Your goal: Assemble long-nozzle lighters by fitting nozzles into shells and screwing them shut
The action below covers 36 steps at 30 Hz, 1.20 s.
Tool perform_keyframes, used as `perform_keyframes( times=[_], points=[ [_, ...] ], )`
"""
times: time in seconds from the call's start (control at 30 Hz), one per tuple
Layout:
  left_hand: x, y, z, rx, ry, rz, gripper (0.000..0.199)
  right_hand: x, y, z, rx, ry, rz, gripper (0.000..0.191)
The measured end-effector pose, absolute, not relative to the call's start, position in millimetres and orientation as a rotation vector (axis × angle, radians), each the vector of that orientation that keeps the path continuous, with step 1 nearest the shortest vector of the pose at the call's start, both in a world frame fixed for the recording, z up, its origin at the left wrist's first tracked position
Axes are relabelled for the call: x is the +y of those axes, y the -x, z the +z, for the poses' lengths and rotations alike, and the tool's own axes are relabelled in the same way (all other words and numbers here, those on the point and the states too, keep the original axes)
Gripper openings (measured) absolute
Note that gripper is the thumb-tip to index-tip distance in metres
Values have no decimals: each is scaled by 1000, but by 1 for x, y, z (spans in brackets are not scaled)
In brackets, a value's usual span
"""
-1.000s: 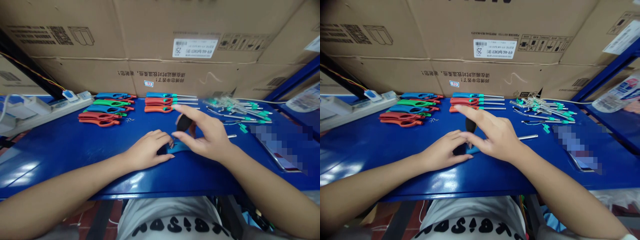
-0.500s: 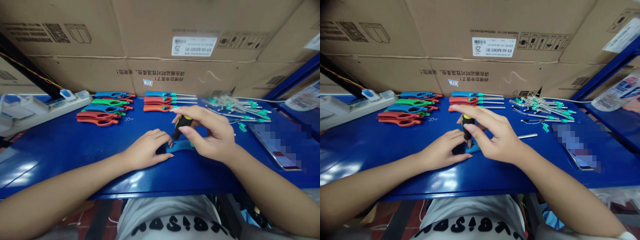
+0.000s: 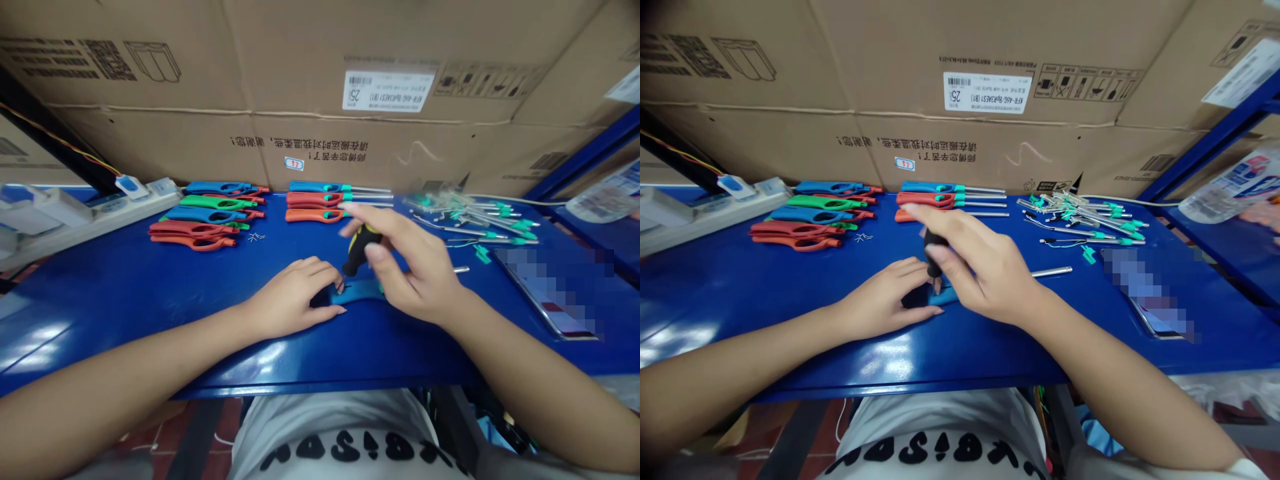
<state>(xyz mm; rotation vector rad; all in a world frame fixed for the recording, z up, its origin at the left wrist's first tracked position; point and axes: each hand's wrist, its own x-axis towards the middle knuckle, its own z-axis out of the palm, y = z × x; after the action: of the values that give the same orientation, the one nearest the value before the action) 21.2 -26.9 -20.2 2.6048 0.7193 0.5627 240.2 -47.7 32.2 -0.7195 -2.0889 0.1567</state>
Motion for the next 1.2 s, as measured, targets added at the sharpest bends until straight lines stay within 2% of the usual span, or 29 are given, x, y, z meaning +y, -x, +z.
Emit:
perform_keyframes(
  times=[0.1, 0.27, 0.4, 0.43, 0.53, 0.6, 0.77, 0.93, 1.1, 1.2],
  points=[
    [-27, -21, -19, 720, -2594, 534, 23, -48, -239, 32, -2059, 767, 358, 45],
    [-27, -21, -19, 722, -2592, 560, 25, -47, -241, 33, -2028, 698, 77, 32],
    [-27, -21, -20, 726, -2594, 539, 25, -49, -241, 35, -2017, 715, 519, 42],
    [-27, -21, -21, 729, -2599, 546, 25, -49, -241, 35, -2018, 723, 511, 41],
    [-27, -21, -21, 736, -2610, 580, 27, -48, -240, 35, -2020, 720, 132, 28],
    [-27, -21, -20, 733, -2603, 569, 26, -47, -239, 34, -2012, 721, 2, 25],
    [-26, -21, -17, 718, -2570, 514, 23, -45, -239, 29, -2025, 798, 387, 46],
    [-27, -21, -19, 711, -2573, 570, 24, -43, -242, 29, -2020, 712, 81, 35],
    [-27, -21, -20, 727, -2584, 550, 24, -49, -238, 32, -2057, 718, 392, 45],
    [-27, -21, -20, 728, -2581, 552, 24, -48, -239, 33, -2041, 670, 122, 34]
  ],
)
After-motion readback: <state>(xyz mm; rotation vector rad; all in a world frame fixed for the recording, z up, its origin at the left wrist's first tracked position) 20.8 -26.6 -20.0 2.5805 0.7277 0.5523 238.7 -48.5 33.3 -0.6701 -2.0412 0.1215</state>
